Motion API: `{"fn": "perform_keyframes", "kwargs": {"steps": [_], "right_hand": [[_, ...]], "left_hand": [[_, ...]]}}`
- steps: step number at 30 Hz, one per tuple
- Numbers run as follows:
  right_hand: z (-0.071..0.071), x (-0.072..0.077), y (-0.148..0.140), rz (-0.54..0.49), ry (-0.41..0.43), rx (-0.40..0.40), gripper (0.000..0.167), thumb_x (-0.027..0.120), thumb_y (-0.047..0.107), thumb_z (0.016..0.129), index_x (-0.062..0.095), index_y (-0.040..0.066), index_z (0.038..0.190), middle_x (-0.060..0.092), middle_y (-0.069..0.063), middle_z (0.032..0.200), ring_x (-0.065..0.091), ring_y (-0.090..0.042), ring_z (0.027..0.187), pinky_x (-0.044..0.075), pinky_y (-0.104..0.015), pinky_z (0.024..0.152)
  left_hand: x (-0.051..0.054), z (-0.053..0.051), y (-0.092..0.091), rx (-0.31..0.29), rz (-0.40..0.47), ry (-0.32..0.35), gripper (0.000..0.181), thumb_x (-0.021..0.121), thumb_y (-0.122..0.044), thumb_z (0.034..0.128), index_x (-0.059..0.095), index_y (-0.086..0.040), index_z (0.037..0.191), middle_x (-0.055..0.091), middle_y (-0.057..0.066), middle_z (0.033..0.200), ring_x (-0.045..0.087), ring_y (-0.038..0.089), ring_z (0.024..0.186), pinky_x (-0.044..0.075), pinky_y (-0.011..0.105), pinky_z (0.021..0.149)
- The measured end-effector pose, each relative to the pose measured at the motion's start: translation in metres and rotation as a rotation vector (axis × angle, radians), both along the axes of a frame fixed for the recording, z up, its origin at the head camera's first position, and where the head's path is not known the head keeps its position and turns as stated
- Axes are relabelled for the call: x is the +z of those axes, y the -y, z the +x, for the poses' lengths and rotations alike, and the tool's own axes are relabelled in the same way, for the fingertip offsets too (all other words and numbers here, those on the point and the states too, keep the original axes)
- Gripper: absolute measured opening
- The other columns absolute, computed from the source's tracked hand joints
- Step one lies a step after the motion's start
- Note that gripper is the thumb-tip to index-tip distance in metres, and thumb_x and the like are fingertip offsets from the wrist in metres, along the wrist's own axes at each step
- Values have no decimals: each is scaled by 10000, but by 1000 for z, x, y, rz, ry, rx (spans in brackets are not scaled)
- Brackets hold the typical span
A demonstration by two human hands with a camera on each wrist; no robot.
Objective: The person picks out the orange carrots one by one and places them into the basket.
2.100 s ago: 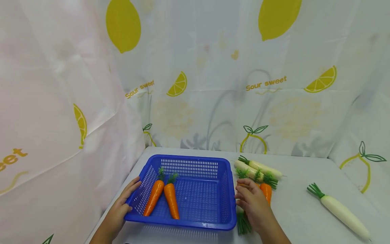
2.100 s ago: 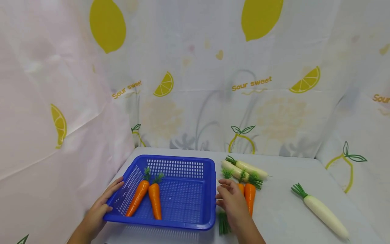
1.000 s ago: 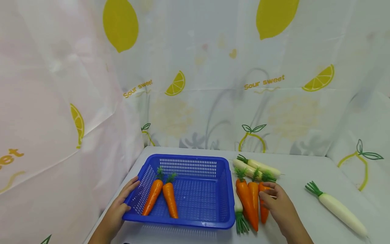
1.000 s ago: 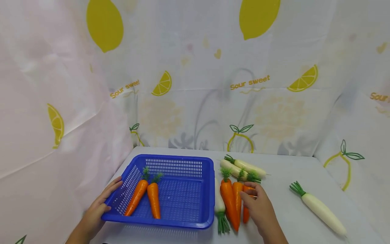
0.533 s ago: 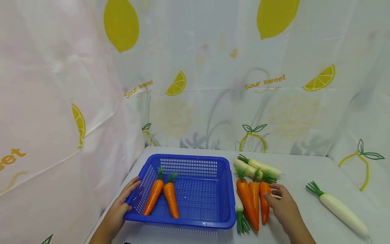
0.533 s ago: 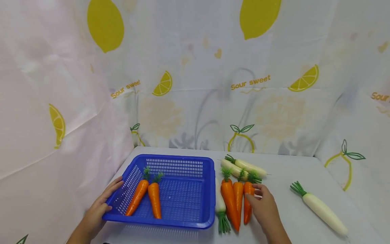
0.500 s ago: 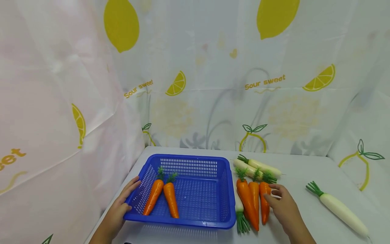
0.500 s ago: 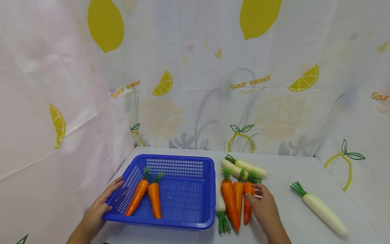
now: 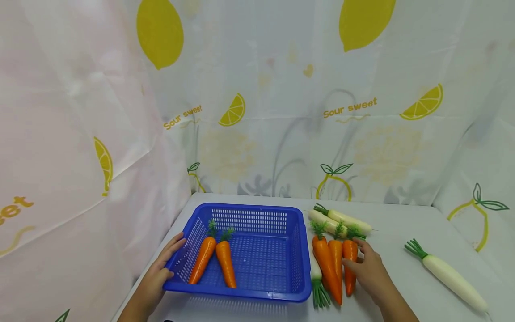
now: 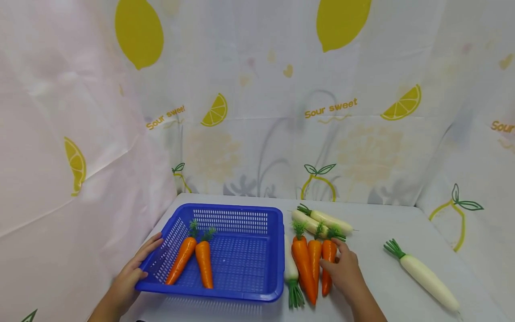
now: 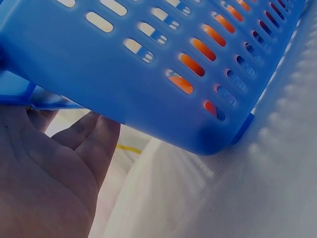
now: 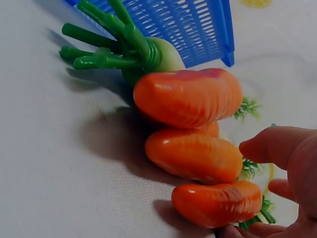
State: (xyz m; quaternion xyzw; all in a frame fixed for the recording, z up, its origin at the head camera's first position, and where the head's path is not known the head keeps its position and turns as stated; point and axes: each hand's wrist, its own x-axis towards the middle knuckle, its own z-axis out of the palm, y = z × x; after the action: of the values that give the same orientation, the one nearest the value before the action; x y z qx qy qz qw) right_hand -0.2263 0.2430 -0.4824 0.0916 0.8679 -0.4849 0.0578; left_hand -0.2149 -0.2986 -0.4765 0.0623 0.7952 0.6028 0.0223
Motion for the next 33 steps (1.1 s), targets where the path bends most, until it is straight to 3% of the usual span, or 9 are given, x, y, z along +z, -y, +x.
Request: {"fn": "perform_keyframes", "kwargs": {"steps": [8, 15, 24, 30, 33], "right_hand": [[-7, -4, -2, 56, 2, 34, 929, 778, 266, 910, 239, 22, 1626, 251, -405, 1608, 322, -593, 1450, 340, -733, 1141], [-7, -9, -3, 110, -38, 78, 869, 757, 247, 931, 288, 15, 1625, 304, -394, 1597, 308, -586, 1459, 293, -745, 1159], [-6, -12, 0, 201, -65, 68, 802, 732, 207, 946, 323, 32, 1614, 333, -423, 1571, 318, -612, 1450, 306, -744, 1145], [-7, -10, 1, 277, -60, 70, 801, 741, 230, 943, 340, 29, 1606, 405, -413, 1534, 386, -603, 1414, 341, -746, 1121], [-6, -8, 0, 292, -50, 61, 795, 736, 237, 936, 354, 38, 1604, 462, -419, 1480, 463, -589, 1358, 408, -734, 1072]], "left_hand": [[0, 0, 0, 8, 2, 15, 898, 460, 100, 721, 387, -68, 1600, 56, 71, 1772, -55, 500, 1598, 142, 746, 1149], [-1, 0, 1, -1, -2, -4, 886, 442, 100, 727, 386, -59, 1597, 69, 69, 1769, -53, 489, 1599, 90, 796, 1140], [-3, -1, 2, -6, -4, -8, 883, 450, 93, 731, 391, -69, 1597, 69, 68, 1770, -52, 487, 1599, 92, 789, 1145], [-1, 0, 3, -19, 0, 6, 881, 431, 104, 736, 382, -66, 1599, 60, 52, 1772, -85, 453, 1606, 30, 830, 1142], [-1, -1, 3, -14, -13, 7, 884, 444, 98, 733, 382, -65, 1600, 58, 68, 1772, -75, 470, 1603, 56, 821, 1138]]}}
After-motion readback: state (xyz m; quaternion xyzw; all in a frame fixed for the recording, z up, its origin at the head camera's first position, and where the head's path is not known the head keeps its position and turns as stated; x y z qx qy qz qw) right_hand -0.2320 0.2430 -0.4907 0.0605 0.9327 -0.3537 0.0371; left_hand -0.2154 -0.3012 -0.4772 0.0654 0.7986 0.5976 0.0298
